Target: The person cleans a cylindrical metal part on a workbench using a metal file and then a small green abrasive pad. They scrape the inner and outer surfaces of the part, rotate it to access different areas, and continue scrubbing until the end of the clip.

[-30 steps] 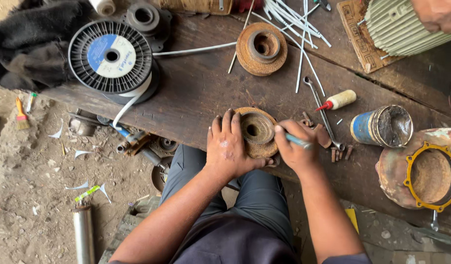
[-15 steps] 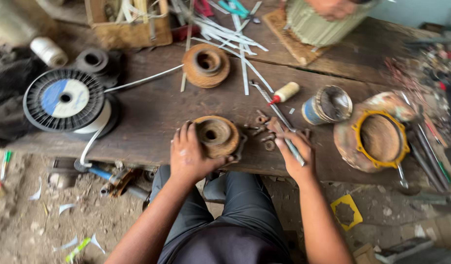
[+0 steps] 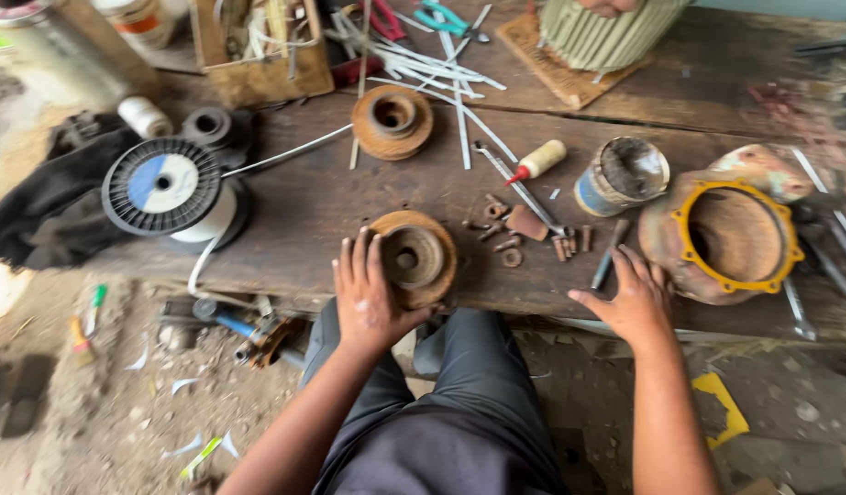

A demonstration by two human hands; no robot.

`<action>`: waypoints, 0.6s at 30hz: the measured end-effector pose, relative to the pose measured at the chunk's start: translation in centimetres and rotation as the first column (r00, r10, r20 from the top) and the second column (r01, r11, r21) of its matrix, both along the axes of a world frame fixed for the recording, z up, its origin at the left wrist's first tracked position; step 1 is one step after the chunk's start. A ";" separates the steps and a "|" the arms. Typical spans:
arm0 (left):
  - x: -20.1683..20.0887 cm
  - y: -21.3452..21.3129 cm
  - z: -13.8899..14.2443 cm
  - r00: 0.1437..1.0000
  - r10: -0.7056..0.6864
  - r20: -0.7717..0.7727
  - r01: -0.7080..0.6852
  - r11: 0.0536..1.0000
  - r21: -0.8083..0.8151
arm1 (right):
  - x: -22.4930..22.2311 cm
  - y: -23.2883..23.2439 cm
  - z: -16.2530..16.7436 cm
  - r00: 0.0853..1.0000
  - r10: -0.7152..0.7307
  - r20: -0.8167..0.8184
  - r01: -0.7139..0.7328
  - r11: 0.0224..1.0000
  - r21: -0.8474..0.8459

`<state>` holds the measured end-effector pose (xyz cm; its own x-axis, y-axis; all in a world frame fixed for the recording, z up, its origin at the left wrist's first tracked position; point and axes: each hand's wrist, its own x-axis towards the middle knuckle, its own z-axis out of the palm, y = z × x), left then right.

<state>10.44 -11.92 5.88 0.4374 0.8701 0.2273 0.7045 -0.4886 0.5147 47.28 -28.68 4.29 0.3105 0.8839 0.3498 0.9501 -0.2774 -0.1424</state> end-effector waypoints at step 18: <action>0.0 -2.1 -2.1 0.998 -0.027 -0.053 0.030 0.998 0.052 | -5.9 13.7 1.7 0.978 0.180 -0.103 -0.195 0.965 -0.172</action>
